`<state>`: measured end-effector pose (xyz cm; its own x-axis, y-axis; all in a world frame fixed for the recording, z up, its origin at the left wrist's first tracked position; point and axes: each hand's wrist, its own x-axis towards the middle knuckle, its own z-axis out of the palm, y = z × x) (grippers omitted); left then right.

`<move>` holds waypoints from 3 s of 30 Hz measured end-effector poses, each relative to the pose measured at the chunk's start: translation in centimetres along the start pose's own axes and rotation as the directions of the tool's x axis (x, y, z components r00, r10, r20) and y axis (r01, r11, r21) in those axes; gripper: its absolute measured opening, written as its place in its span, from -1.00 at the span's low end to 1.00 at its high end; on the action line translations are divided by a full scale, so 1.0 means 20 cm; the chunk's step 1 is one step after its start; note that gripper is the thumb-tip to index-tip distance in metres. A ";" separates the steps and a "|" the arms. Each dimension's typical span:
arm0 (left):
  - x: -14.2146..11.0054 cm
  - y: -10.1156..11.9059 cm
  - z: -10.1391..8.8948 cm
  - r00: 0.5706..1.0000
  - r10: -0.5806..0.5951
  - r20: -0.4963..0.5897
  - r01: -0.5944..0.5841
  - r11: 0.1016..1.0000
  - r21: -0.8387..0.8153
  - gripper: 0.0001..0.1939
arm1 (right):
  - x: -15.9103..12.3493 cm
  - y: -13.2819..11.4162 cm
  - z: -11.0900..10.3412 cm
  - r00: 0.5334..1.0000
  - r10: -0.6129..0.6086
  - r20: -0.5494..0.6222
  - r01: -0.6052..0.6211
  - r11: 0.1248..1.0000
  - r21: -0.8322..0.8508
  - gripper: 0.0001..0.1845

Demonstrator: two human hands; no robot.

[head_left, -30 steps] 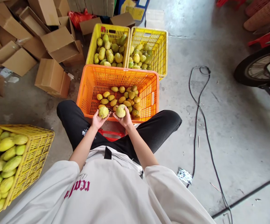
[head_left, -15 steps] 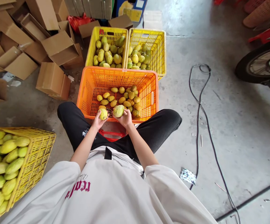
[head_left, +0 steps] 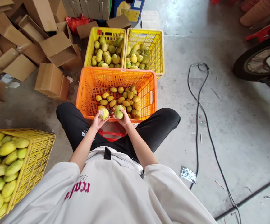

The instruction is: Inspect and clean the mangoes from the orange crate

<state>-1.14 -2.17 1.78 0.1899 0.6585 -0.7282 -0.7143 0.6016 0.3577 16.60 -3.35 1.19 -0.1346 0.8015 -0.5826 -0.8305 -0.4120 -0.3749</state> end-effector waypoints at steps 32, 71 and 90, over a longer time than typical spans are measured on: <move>-0.02 0.02 0.02 1.000 0.009 -0.027 -0.010 1.000 -0.014 -0.61 | 0.03 0.03 -0.03 0.996 -0.069 0.053 0.068 0.997 0.024 -0.66; -0.04 0.01 0.03 1.000 -0.011 -0.022 0.012 1.000 0.024 -0.64 | -0.01 -0.03 0.00 0.997 -0.013 0.079 0.010 0.999 0.044 -0.74; -0.01 -0.01 0.02 1.000 -0.004 0.017 0.004 1.000 0.017 -0.64 | -0.02 -0.04 0.02 0.997 -0.030 0.067 0.023 0.995 0.099 -0.67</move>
<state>-0.84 -2.24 2.18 0.2039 0.6636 -0.7197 -0.7021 0.6115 0.3650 17.03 -3.11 1.96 -0.1458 0.8406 -0.5216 -0.8829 -0.3485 -0.3148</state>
